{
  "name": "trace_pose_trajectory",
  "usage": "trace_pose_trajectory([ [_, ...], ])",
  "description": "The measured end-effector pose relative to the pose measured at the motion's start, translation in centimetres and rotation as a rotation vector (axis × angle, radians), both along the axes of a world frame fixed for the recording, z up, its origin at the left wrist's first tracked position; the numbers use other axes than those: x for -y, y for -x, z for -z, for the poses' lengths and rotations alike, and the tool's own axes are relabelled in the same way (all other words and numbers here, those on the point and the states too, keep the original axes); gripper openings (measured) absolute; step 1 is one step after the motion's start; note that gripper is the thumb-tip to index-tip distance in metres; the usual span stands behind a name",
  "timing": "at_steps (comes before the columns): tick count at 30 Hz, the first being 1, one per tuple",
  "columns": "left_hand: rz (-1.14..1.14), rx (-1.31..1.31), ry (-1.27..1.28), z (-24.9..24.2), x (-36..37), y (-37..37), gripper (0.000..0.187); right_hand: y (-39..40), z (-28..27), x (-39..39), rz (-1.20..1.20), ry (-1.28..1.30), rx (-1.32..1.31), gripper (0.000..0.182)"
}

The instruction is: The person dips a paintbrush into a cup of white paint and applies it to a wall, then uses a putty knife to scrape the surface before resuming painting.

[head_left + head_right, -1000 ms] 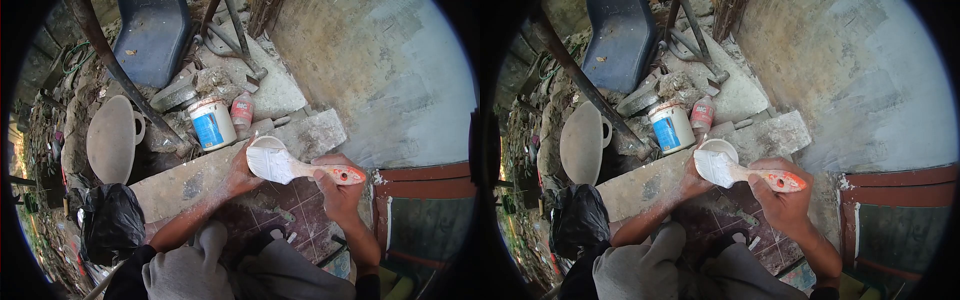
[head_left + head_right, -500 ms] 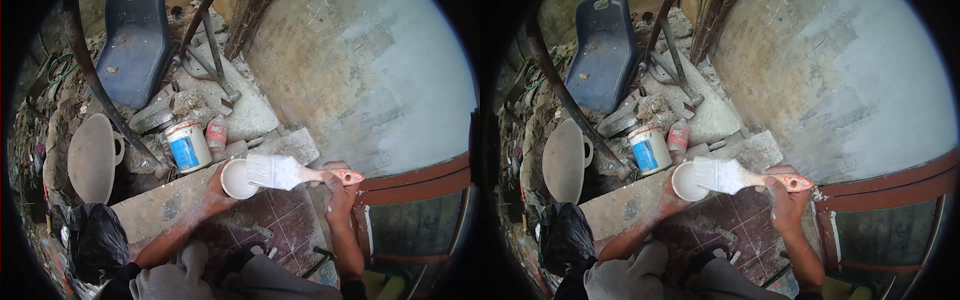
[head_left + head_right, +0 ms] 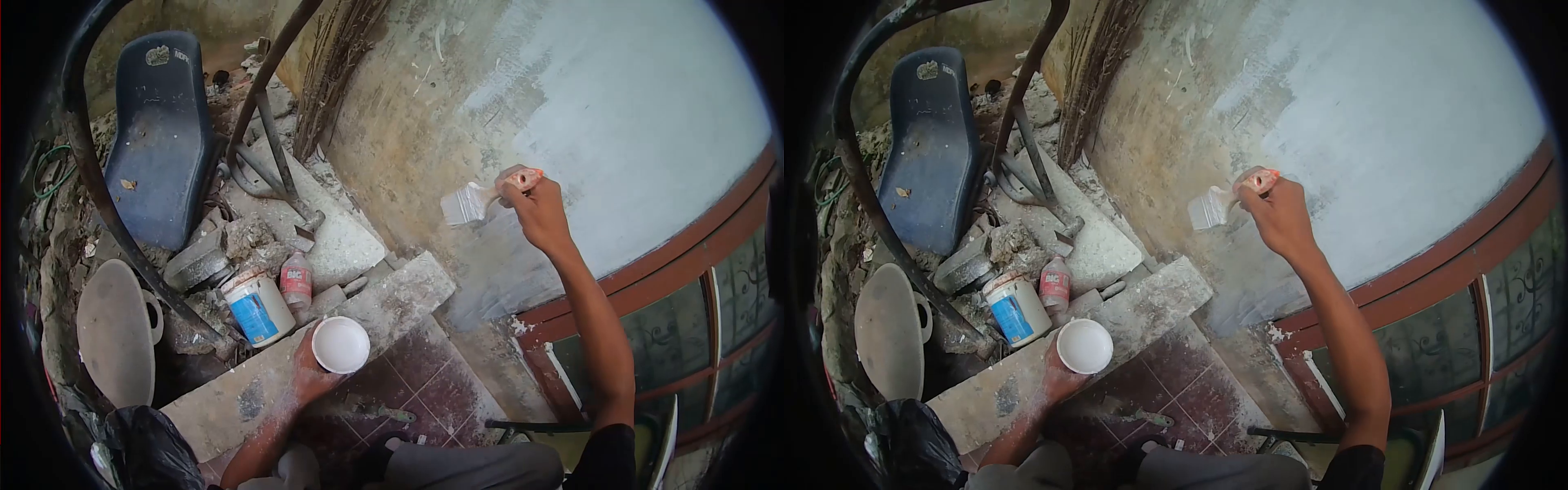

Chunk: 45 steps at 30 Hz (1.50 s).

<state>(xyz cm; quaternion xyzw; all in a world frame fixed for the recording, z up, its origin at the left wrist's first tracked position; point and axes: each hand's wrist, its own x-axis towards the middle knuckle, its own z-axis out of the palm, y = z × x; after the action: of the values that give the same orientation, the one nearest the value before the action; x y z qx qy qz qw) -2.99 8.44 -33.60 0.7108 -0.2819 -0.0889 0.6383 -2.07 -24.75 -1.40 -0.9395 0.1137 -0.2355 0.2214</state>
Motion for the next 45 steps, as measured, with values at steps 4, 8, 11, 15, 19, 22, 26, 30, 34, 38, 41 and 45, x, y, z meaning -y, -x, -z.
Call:
trace_pose_trajectory([
  [4,0.006,0.035,0.018,0.7,-0.1,-0.2,0.089,-4.9,-3.0,3.3,0.041,0.336,-0.188,0.03],
  [8,0.016,0.005,0.028,0.1,-0.2,-0.3,0.088,-8.2,-8.8,3.6,0.121,0.438,-0.146,0.036],
  [11,0.016,0.02,0.019,-0.3,-0.4,-0.2,0.087,-8.7,-14.5,0.9,0.127,0.695,-0.093,0.039],
  [15,0.02,0.028,0.035,-1.0,-0.5,-0.2,0.087,-8.4,-22.7,-2.9,0.188,1.024,-0.058,0.038],
  [19,0.01,0.054,0.05,-0.6,-0.2,-0.2,0.088,-7.2,-25.4,-8.8,0.222,1.186,0.105,0.021],
  [22,0.002,0.043,0.047,-1.1,-0.4,-0.2,0.075,-7.9,-23.2,-7.0,0.14,1.391,0.074,0.023],
  [26,0.022,0.049,0.043,0.5,-0.3,-0.1,0.086,-9.4,-11.8,-3.0,-0.068,1.508,-0.026,0.009],
  [30,0.025,0.036,0.057,0.0,-0.4,-0.2,0.09,-8.5,2.6,-2.4,-0.139,1.557,-0.239,0.011],
  [34,0.014,0.04,0.059,0.1,-0.3,-0.3,0.09,-6.5,12.3,-3.7,-0.226,1.417,-0.36,0.014],
  [38,0.032,0.056,0.056,-0.9,-0.6,-0.5,0.088,-5.3,14.4,-5.7,-0.219,1.085,-0.399,0.015],
  [41,0.032,0.041,0.051,-0.8,-0.5,-0.3,0.087,-5.0,11.4,-6.6,-0.14,0.813,-0.432,0.015],
  [45,0.013,0.057,0.051,0.1,-0.4,-0.2,0.088,-6.6,5.7,-2.3,-0.009,0.679,-0.308,0.017],
])
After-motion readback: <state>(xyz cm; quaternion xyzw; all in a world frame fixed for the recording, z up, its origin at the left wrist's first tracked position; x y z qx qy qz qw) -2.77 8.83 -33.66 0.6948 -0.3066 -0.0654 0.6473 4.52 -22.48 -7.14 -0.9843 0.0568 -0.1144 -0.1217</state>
